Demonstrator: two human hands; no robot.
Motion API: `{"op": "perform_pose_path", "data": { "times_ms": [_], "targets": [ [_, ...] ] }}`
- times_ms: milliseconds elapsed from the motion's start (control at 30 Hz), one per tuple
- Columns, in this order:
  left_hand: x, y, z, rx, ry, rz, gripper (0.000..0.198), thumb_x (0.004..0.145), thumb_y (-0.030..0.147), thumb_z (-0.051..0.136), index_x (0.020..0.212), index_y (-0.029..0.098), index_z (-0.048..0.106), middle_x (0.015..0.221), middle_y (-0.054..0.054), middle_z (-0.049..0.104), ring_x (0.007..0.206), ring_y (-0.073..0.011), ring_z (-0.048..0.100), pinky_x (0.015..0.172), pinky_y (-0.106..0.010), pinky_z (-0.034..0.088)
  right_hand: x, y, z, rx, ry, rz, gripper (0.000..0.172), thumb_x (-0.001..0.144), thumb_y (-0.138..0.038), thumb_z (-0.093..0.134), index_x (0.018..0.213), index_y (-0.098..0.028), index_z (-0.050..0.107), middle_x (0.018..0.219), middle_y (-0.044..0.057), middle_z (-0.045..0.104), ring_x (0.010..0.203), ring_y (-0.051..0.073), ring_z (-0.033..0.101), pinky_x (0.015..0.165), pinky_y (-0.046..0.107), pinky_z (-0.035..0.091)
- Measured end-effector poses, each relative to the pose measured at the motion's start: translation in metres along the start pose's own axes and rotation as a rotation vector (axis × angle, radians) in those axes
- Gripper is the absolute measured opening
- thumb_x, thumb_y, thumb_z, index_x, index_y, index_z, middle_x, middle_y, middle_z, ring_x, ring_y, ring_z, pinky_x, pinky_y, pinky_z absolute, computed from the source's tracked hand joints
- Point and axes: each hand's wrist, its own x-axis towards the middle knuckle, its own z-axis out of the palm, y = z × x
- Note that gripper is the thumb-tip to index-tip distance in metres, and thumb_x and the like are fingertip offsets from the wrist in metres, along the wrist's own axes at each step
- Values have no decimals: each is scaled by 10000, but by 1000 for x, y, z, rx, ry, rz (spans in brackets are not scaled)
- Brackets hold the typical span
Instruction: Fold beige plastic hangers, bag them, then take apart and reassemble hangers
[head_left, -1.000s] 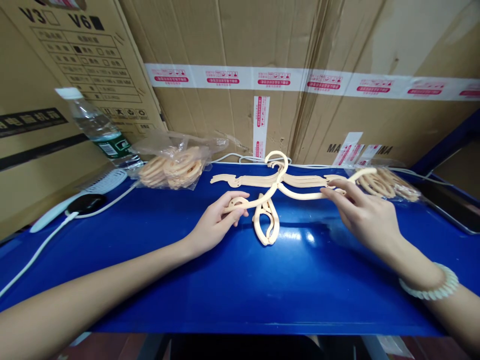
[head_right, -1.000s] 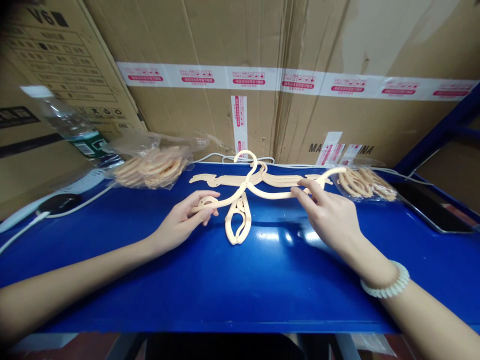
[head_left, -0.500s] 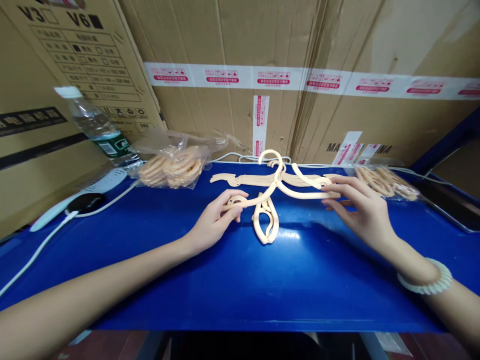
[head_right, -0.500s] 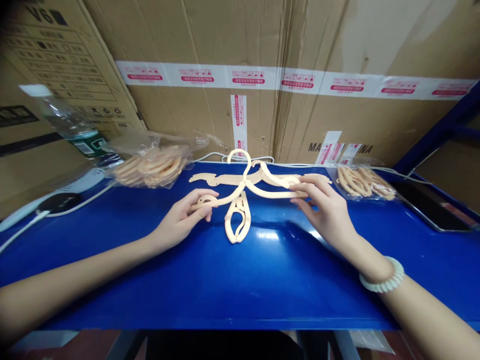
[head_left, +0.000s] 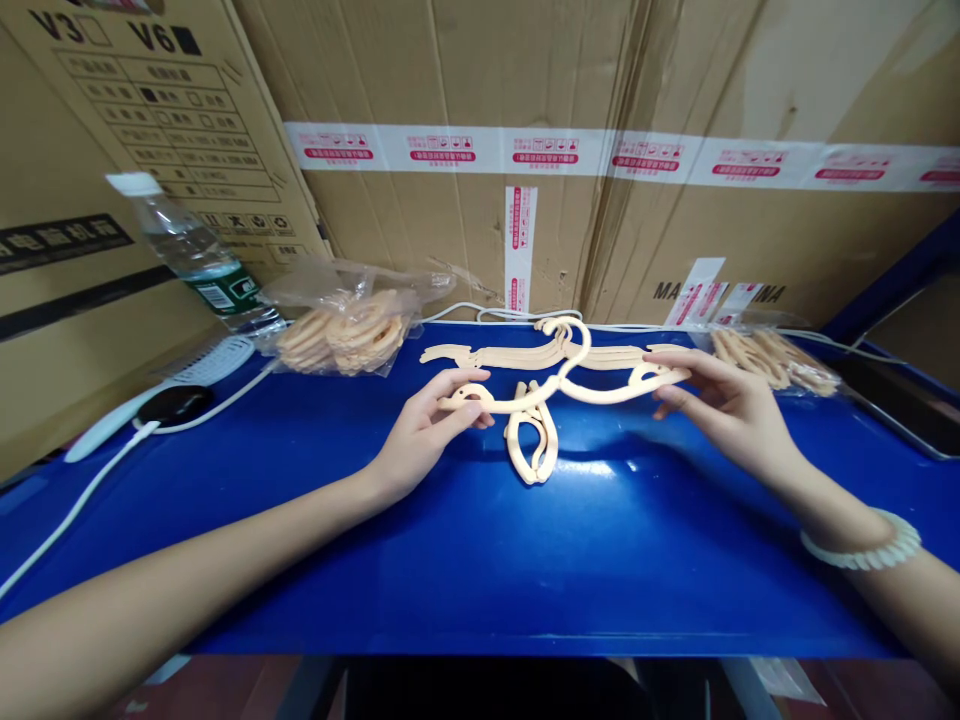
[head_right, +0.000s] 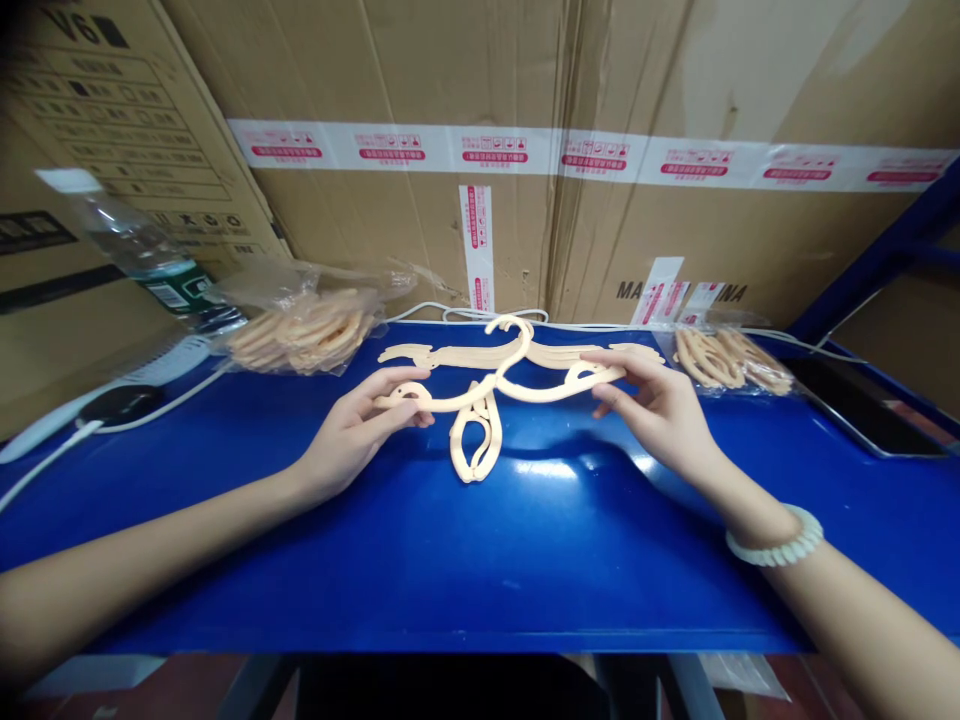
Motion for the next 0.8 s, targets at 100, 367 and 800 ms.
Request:
{"op": "perform_pose_path", "data": {
  "times_ms": [100,367,800],
  "targets": [
    [-1,1,3,-135,-5,25,410,876,302,687,1244,193,543,929,-21,663,812,-180,698,743,-319,595,0,0,2,138,-43,71,262,877,-389,732,1115,-282,734,1149,77,687,779,218,696,637,377,660],
    [-9,6,18,-117,-74,37,553,911,280,663,1375,261,363,911,2,641,621,-145,690,598,-287,607,-9,-12,32,468,-15,198,349,797,-357,834,897,-248,517,833,2,683,705,176,691,562,282,623],
    [-15,1,25,-137,-118,117,258,919,207,670,966,211,417,830,26,640,626,-96,665,596,-215,568,-23,-35,39,188,-515,-26,329,973,-321,646,1296,-270,691,1366,91,640,1258,250,611,1003,351,559]
  ]
}}
